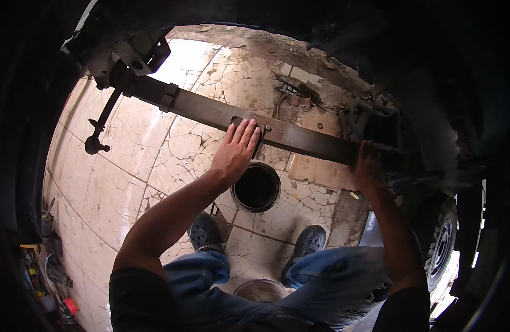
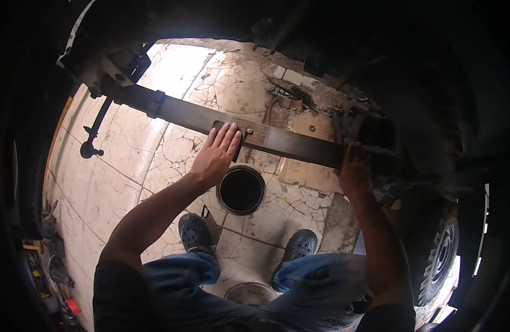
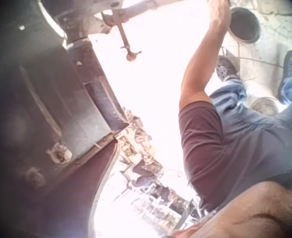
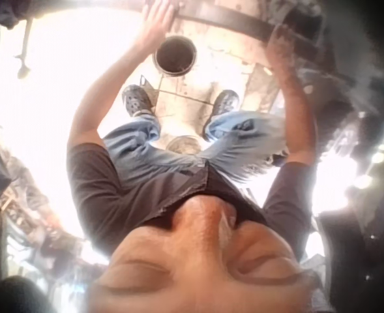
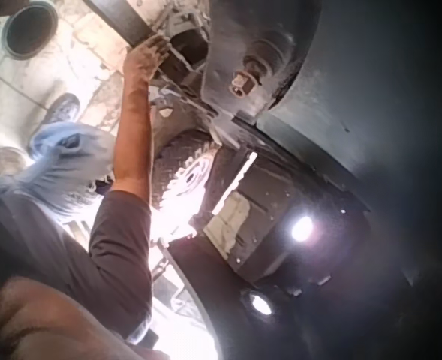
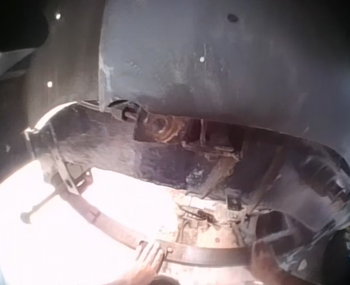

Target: The person scrubs a metal bar on the underside of a vehicle using a small rectangular pad. The person repeatedly rubs the pad along the surface of the bar while standing in a service pit.

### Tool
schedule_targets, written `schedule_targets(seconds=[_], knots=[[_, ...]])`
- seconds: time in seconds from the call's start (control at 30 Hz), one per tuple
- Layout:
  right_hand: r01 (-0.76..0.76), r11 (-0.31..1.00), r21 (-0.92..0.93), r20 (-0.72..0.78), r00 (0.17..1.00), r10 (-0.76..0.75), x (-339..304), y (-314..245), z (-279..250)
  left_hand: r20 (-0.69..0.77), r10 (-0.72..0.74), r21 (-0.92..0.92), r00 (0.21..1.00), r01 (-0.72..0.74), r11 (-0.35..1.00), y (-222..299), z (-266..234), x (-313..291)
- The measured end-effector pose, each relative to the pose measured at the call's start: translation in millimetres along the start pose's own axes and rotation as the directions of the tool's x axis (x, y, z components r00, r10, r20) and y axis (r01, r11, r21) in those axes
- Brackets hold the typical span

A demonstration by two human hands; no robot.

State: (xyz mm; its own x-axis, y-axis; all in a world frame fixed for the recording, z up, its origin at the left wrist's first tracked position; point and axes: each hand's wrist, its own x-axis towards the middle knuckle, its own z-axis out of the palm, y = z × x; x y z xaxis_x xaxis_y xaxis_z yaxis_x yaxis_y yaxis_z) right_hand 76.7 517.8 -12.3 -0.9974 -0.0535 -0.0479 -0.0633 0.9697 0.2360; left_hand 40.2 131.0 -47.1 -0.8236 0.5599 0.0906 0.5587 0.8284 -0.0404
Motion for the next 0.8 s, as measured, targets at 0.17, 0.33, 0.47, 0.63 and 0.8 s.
schedule_targets(seconds=[0.17, 0.33, 0.47, 0.63, 0.8], knots=[[-0.005, 1.0, 0.003, -0.054, 0.999, 0.005, 0.9, -7.0, 1.6, 0.06, -0.059, 0.025, 0.996, 0.057, 0.998, -6.2, -4.6, 27.5], [0.034, 0.999, 0.035, -0.088, 0.996, -0.03, -0.7, 1.6, 12.9, 0.088, -0.073, 0.051, 0.993, 0.069, 0.996, -1.5, -3.2, 35.0], [0.018, 0.999, 0.032, -0.115, 0.993, -0.014, -3.6, 6.1, 21.3, 0.016, -0.011, -0.021, 1.0, 0.011, 1.0, 3.2, -0.3, 4.9], [0.013, 0.998, 0.059, -0.076, 0.997, -0.009, -1.0, -2.9, 7.7, 0.049, -0.076, -0.008, 0.996, 0.076, 0.997, -8.9, -6.0, 39.0], [0.019, 0.996, 0.086, -0.025, 1.0, -0.017, 1.3, 2.9, 9.1, 0.069, -0.075, -0.061, 0.995, 0.079, 0.995, -11.6, -7.1, 40.6]])
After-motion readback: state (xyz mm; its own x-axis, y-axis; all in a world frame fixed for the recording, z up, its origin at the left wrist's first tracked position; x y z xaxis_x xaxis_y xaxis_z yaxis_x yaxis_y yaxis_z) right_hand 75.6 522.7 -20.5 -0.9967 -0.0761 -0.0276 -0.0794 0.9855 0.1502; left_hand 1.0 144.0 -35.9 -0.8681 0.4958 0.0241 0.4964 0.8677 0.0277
